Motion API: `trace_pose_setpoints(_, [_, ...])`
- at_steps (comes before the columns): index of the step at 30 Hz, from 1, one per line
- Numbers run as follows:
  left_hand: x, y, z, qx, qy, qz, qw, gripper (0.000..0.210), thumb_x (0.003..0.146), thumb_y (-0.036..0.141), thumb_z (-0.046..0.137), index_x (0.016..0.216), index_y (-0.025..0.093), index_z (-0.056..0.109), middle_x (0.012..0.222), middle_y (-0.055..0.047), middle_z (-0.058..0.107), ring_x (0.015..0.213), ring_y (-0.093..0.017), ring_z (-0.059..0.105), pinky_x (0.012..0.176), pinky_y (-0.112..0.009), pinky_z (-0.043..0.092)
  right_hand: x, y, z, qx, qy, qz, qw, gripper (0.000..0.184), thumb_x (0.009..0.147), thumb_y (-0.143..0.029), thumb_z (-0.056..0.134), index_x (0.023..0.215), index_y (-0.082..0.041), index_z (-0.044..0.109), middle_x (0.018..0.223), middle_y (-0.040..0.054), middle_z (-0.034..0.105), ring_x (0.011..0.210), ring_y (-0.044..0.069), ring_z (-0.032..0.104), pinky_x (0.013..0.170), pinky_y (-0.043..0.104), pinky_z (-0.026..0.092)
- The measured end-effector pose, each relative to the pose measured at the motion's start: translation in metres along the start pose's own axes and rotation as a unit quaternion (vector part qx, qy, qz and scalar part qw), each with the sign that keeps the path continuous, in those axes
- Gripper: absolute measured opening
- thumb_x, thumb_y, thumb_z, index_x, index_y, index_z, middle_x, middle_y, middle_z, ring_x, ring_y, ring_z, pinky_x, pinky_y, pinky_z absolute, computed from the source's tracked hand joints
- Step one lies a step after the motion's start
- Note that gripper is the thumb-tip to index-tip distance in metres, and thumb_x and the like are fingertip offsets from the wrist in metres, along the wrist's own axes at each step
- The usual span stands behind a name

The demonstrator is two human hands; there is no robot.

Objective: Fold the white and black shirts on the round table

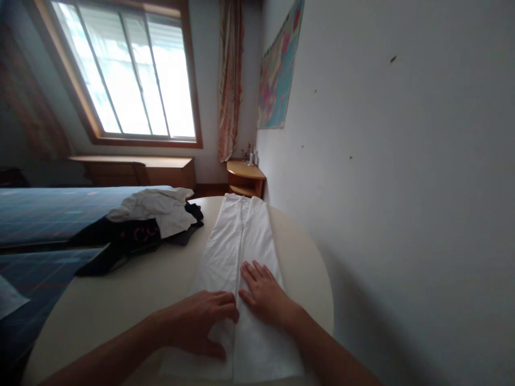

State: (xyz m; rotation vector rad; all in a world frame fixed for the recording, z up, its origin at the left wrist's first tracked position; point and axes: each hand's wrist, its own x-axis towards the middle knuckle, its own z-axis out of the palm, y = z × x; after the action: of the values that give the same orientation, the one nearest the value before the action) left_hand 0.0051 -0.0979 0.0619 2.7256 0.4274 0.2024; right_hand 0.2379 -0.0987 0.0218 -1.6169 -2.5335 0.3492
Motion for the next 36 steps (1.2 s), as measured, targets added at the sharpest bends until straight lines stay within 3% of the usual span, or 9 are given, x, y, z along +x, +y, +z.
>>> trace_pose_setpoints(3, [-0.013,0.007,0.006,0.001,-0.018,0.004,1.000,0.048,0.067,0.052,0.079,0.099,0.022,0.059,0.097,-0.003,0.065,0.093,-0.022,0.059,0.079,-0.031,0.047,-0.027,-0.015,-0.002,0.023,-0.022,-0.011,0.999,0.068,0.099,-0.052,0.035,0.156,-0.018,0.021,0.162,0.0091,0.019,0.150,0.027,0.010,0.122,0.049,0.012])
trace_pose_setpoints(7, [-0.035,0.016,0.012,0.040,-0.007,0.017,0.999,0.044,0.069,0.046,0.079,0.099,0.023,0.058,0.111,-0.004,0.062,0.101,-0.022,0.057,0.086,-0.033,0.046,-0.057,-0.032,-0.003,0.050,-0.032,-0.034,0.998,0.068,0.098,-0.051,0.039,0.156,-0.020,0.021,0.163,0.0079,0.018,0.150,0.026,0.008,0.122,0.049,0.010])
trace_pose_setpoints(11, [-0.047,0.025,0.019,0.136,0.016,0.012,0.991,0.023,0.083,0.030,0.070,0.099,0.022,0.056,0.111,-0.003,0.062,0.099,-0.020,0.058,0.084,-0.031,0.047,-0.079,-0.044,-0.001,0.065,-0.028,-0.041,0.997,0.058,0.099,-0.045,0.040,0.149,-0.017,0.037,0.161,0.0102,0.025,0.150,0.025,0.011,0.123,0.048,0.013])
trace_pose_setpoints(16, [-0.047,0.034,0.037,0.233,0.030,-0.019,0.972,0.004,0.092,0.021,0.058,0.093,0.020,0.054,0.094,-0.003,0.064,0.083,-0.019,0.059,0.068,-0.030,0.046,-0.092,-0.052,0.012,0.062,-0.033,-0.098,0.993,0.071,0.082,-0.060,0.064,0.136,-0.016,0.051,0.156,0.0166,0.033,0.146,0.035,0.024,0.120,0.057,0.018])
trace_pose_setpoints(22, [-0.039,0.033,0.045,0.209,0.067,-0.112,0.969,0.012,0.092,0.009,0.049,0.092,0.020,0.051,0.084,-0.002,0.064,0.076,-0.019,0.060,0.067,-0.029,0.048,-0.082,-0.070,0.029,0.006,0.088,-0.048,0.995,0.035,0.086,-0.018,0.060,0.122,-0.019,0.060,0.132,0.0120,0.061,0.123,0.027,0.054,0.107,0.042,0.044])
trace_pose_setpoints(26, [-0.038,0.032,0.040,0.196,0.034,-0.123,0.972,0.018,0.088,0.008,0.051,0.099,0.021,0.051,0.092,-0.003,0.065,0.085,-0.021,0.061,0.071,-0.031,0.050,-0.071,-0.077,0.011,-0.010,0.059,-0.009,0.998,0.030,0.084,-0.003,0.051,0.105,-0.020,0.065,0.110,0.0067,0.069,0.105,0.022,0.063,0.089,0.033,0.052])
trace_pose_setpoints(29, [-0.045,0.028,0.028,0.189,0.000,-0.134,0.973,0.040,0.084,0.008,0.053,0.120,0.022,0.048,0.110,-0.007,0.064,0.097,-0.024,0.061,0.079,-0.036,0.052,-0.071,-0.071,-0.010,0.015,0.018,0.021,0.999,0.036,0.082,-0.002,0.046,0.104,-0.022,0.066,0.105,0.0050,0.070,0.102,0.021,0.064,0.088,0.030,0.052])
trace_pose_setpoints(31, [-0.052,0.022,0.018,0.182,-0.001,-0.156,0.971,0.048,0.081,0.005,0.052,0.126,0.022,0.047,0.114,-0.009,0.064,0.101,-0.025,0.061,0.083,-0.037,0.052,-0.076,-0.063,-0.019,0.023,0.000,0.019,1.000,0.042,0.077,-0.001,0.046,0.107,-0.023,0.067,0.111,0.0055,0.069,0.106,0.021,0.063,0.091,0.031,0.050])
trace_pose_setpoints(36, [-0.072,0.000,-0.003,0.087,-0.009,-0.146,0.986,0.046,0.075,0.001,0.050,0.113,0.026,0.060,0.106,-0.003,0.071,0.098,-0.021,0.067,0.086,-0.031,0.050,-0.094,-0.041,-0.029,0.036,-0.030,0.004,0.999,0.059,0.071,0.000,0.044,0.122,-0.022,0.065,0.134,0.0083,0.061,0.124,0.023,0.055,0.104,0.035,0.043])
